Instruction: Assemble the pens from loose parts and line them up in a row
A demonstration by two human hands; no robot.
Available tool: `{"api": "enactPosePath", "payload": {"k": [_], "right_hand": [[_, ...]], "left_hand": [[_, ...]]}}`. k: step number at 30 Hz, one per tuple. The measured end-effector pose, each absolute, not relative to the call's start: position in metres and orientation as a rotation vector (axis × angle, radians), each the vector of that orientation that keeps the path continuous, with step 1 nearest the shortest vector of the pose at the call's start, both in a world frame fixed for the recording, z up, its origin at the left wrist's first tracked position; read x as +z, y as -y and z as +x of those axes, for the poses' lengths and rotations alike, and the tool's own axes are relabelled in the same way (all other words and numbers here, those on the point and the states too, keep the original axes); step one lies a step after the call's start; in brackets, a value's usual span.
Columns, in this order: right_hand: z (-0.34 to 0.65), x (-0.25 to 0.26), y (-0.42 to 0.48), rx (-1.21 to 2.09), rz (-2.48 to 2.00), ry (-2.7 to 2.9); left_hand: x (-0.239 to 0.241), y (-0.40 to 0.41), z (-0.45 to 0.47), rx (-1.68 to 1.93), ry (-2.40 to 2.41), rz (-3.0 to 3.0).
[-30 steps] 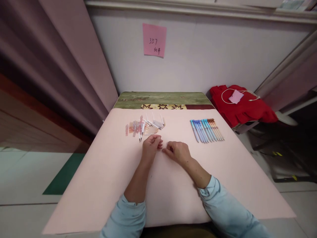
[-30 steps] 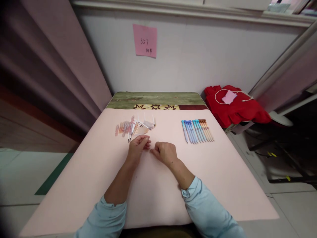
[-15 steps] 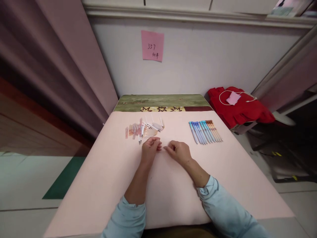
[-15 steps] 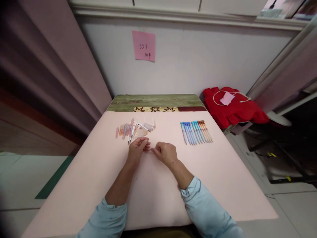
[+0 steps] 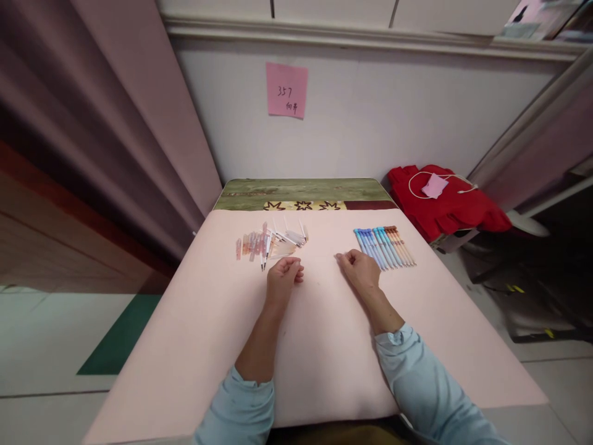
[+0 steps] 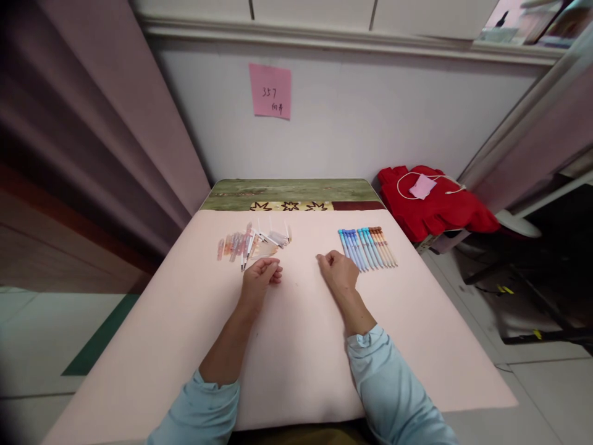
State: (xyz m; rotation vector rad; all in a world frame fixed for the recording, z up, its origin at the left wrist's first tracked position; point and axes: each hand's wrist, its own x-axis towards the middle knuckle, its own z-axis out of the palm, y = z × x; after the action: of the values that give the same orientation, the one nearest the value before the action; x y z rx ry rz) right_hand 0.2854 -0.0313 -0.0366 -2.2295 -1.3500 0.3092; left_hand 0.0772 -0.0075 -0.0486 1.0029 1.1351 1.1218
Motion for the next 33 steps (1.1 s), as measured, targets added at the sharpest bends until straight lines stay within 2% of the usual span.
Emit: {"api": "enactPosePath", "payload": {"k": [8, 21, 33], "right_hand": [[0.280, -0.037, 0.031, 0.299, -2.223, 1.414], [0.242, -0.044, 0.038, 0.362, -1.899, 1.835], [0.244, -0.046, 0.039, 0.381, -1.868, 1.856]], "left_hand": [[-0.052, 0.007, 0.078, 1.120, -1.143, 1.018], [-0.051, 0.006, 0.080, 1.117, -1.142, 1.043], [-0.054, 0.007, 0.078, 1.124, -1.131, 1.095]]}}
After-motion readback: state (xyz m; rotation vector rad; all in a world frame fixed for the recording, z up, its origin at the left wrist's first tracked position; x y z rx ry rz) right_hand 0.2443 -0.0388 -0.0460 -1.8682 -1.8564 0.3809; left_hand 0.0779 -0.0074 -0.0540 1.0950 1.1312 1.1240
